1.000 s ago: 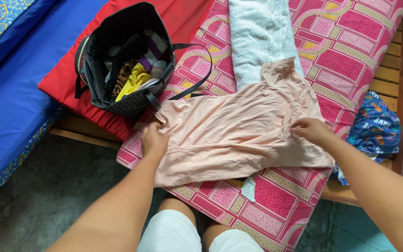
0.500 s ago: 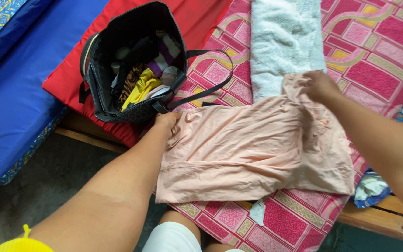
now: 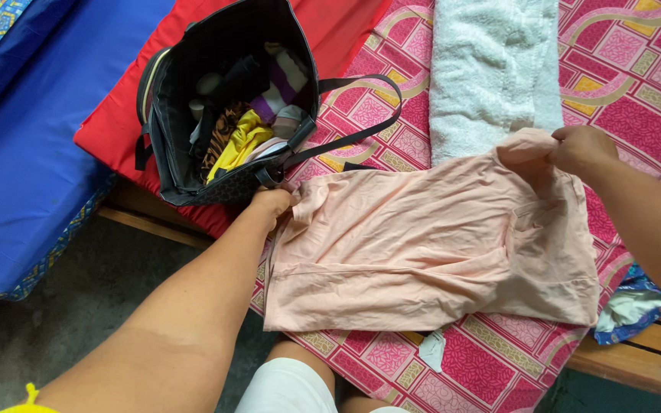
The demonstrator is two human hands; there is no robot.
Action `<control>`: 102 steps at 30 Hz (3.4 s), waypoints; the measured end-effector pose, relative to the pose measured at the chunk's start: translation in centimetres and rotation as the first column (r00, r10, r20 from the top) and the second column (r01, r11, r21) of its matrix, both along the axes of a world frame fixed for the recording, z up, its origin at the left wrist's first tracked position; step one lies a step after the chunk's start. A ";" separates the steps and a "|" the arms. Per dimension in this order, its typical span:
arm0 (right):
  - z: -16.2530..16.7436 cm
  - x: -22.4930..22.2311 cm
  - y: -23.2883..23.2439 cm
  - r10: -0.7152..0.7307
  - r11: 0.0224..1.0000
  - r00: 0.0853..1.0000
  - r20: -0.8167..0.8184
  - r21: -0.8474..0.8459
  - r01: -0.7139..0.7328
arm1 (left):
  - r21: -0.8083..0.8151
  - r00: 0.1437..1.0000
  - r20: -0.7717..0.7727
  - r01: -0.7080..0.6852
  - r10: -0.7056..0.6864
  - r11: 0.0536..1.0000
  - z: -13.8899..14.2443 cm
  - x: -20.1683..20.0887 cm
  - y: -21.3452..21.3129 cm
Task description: The person folds clothing items on a bed, including a pink shirt and a black garment, and places them into an open handbag along with a small pouch. They arrange the contents, zip the bag closed, and set a folded white towel beside it on the bed.
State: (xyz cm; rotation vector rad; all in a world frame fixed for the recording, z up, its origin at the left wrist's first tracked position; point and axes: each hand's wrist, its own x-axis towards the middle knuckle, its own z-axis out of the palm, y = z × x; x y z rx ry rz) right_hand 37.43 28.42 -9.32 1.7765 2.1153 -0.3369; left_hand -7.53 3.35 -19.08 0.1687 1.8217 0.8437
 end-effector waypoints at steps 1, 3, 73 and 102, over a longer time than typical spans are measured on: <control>0.1 0.8 -0.6 0.027 0.997 0.998 -0.048 0.076 -0.024 | -0.043 0.995 0.090 -0.042 0.045 0.998 0.2 -0.2 -0.2; 0.1 2.8 -2.3 -0.060 0.980 0.985 -0.160 0.180 0.088 | -0.061 0.982 0.172 -0.069 0.078 0.996 0.7 -0.5 -0.7; -3.4 -4.9 -25.5 -0.351 0.931 0.857 -0.377 -0.044 0.362 | -0.062 0.920 0.305 0.275 -0.244 0.959 1.1 20.6 -6.6; -7.0 -0.4 -27.7 -0.761 0.630 -0.295 -0.577 -0.767 -0.125 | 0.124 0.862 0.437 0.224 -0.256 0.967 4.6 23.2 -2.9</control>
